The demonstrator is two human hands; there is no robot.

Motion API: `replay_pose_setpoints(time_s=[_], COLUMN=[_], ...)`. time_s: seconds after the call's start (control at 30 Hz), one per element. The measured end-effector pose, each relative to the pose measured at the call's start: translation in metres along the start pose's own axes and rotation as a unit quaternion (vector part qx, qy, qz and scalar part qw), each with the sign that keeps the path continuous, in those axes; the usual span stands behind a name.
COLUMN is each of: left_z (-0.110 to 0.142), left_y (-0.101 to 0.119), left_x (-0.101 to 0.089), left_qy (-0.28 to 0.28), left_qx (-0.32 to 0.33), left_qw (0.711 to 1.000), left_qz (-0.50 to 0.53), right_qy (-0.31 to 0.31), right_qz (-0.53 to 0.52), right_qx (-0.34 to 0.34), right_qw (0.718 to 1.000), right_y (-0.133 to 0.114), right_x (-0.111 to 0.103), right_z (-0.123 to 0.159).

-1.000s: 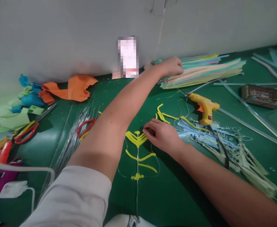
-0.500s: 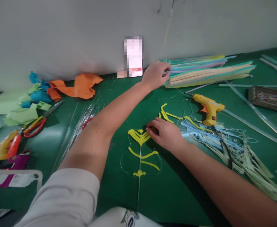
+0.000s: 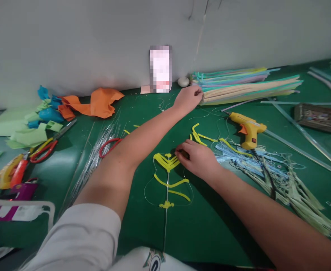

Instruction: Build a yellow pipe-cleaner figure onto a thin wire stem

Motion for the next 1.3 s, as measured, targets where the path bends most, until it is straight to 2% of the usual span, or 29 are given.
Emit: replay_pose_setpoints(time_s=[0.13, 0.37, 0.47, 0.8, 1.0, 1.3], left_z=[-0.010, -0.014, -0.016, -0.030, -0.033, -0.035], left_y=[-0.005, -0.007, -0.006, -0.018, -0.017, -0.015], left_x=[0.008, 0.013, 0.014, 0.014, 0.014, 0.013], left_qy=[0.009, 0.028, 0.003, -0.036, -0.045, -0.084], left_qx=[0.041, -0.005, -0.007, 0.089, 0.106, 0.125], left_qw=[0.997, 0.999, 1.000, 0.988, 0.975, 0.969], left_qz=[-0.071, -0.033, -0.020, -0.122, -0.190, -0.198], right_qy=[0.001, -0.010, -0.013, -0.010, -0.013, -0.004], right_qz=[-0.001, 0.008, 0.010, 0.010, 0.007, 0.003], right_qx=[0.000, 0.004, 0.005, 0.004, 0.004, 0.003], right_qw=[1.000, 1.000, 1.000, 1.000, 1.000, 1.000], right_y=[0.000, -0.002, -0.002, -0.001, -0.001, -0.001], right_x=[0.000, -0.002, -0.002, -0.001, -0.001, 0.000], right_z=[0.000, 0.000, 0.000, 0.000, -0.001, 0.000])
Point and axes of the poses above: each hand's wrist, its own z-axis away from the middle knuckle, its own x-axis out of the palm, y = z × x, the point moved 3 cm from there along -z, towards the middle knuckle, and after that the axes turned 3 degrees about -z, right-handed, at the moved point
